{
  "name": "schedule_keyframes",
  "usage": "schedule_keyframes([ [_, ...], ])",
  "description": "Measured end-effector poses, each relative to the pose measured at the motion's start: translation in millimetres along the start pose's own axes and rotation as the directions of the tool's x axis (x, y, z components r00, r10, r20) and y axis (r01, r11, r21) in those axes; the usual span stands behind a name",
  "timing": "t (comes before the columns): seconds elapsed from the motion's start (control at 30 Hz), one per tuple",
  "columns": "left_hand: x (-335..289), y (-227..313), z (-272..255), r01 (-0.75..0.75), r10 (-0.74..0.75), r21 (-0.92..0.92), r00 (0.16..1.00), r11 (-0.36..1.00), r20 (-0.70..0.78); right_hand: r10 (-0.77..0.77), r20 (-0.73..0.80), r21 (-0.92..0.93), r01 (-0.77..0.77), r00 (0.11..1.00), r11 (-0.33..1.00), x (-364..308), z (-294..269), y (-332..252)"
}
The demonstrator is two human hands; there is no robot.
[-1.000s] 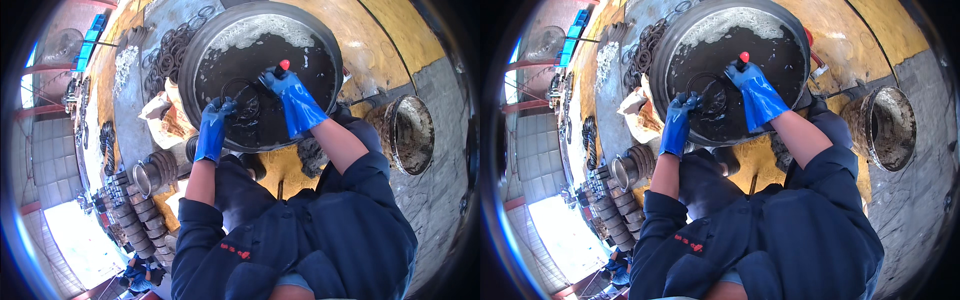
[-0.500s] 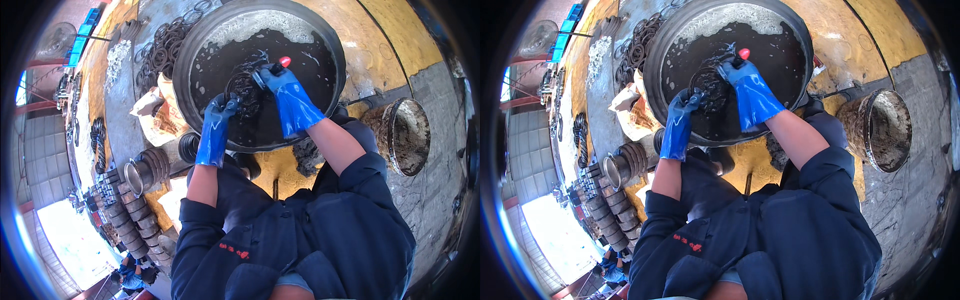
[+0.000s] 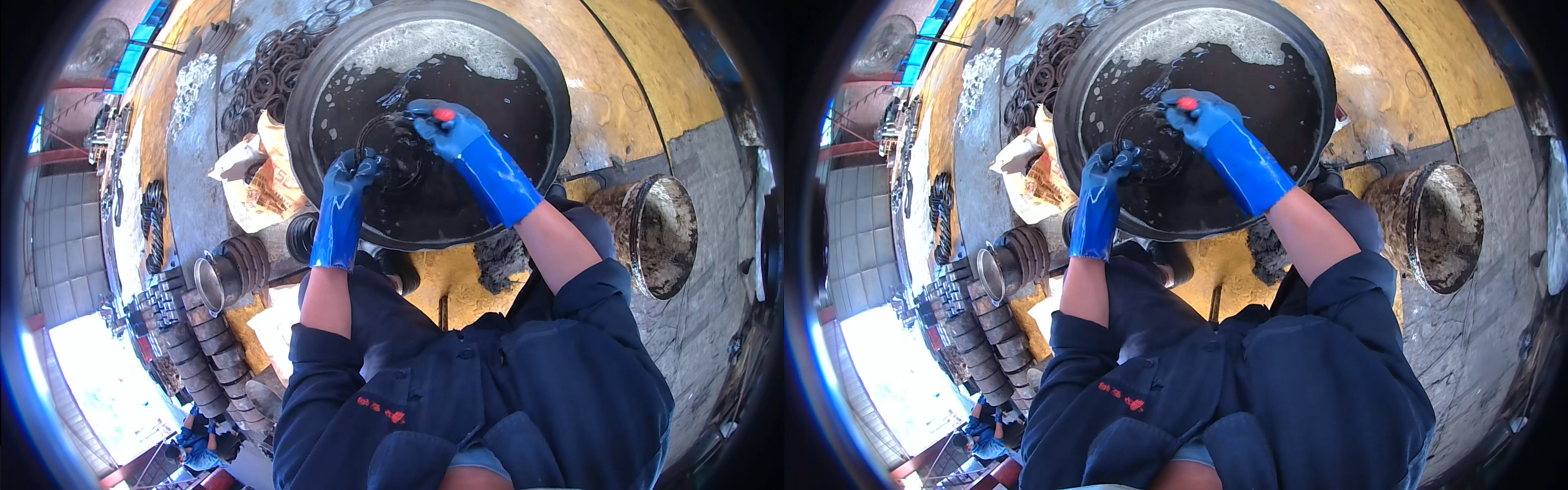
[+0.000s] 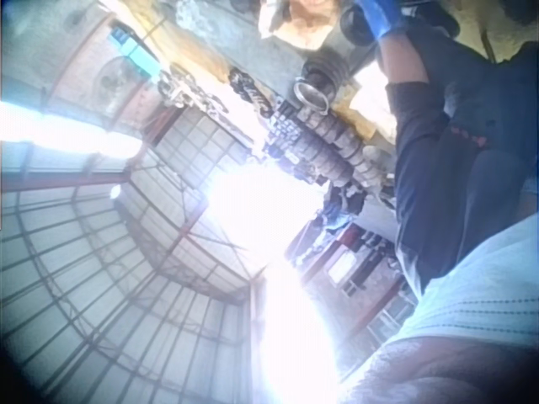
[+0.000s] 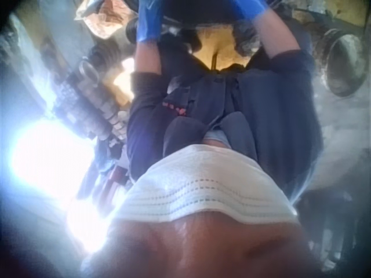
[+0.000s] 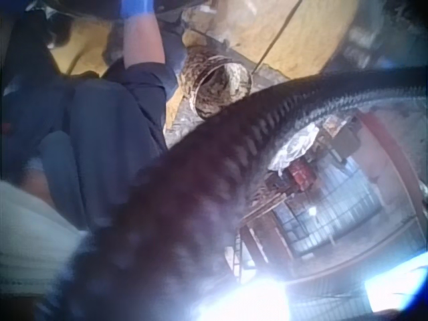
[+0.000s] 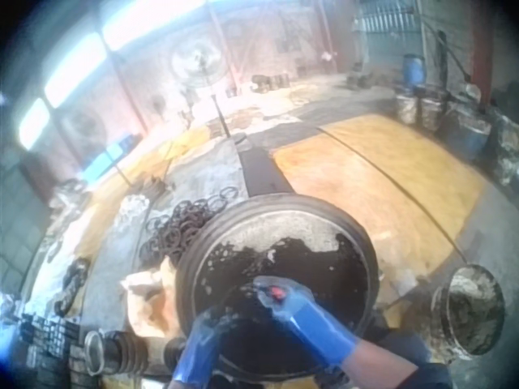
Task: The person cleans various metal rings and components by hand using a brush inside a large basin filled with dark liquid, turning and wiping the pieces repeatedly.
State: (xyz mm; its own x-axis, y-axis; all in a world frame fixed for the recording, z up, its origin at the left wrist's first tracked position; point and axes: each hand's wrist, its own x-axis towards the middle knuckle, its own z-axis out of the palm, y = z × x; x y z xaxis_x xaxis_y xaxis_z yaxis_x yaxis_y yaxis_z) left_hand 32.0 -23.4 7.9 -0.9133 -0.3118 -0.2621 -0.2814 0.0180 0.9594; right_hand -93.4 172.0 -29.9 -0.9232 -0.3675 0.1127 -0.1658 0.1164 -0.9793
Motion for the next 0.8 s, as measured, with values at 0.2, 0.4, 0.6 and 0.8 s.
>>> schedule_keyframes([
  [0.2,-2.1,0.3,2.1,-0.079,0.079,-0.033,0.997,0.996,-0.016,0.497,0.2,-0.024,-0.502,0.845,0.864,0.3,-13.8,17.2],
  [0.4,5.0,-8.1,2.0,-0.145,0.143,-0.009,0.986,0.989,-0.081,0.441,0.309,0.061,-0.48,0.843,0.875,-13.2,-18.3,36.8],
  [0.6,15.8,-12.7,1.7,-0.158,0.112,-0.258,0.976,0.953,-0.185,0.512,0.208,-0.138,-0.493,0.833,0.859,-13.3,-32.0,23.7],
  [0.8,17.6,-14.3,11.0,0.015,-0.006,-0.53,1.0,0.848,0.018,0.386,0.37,0.142,-0.462,0.845,0.876,-14.3,-34.9,22.1],
])
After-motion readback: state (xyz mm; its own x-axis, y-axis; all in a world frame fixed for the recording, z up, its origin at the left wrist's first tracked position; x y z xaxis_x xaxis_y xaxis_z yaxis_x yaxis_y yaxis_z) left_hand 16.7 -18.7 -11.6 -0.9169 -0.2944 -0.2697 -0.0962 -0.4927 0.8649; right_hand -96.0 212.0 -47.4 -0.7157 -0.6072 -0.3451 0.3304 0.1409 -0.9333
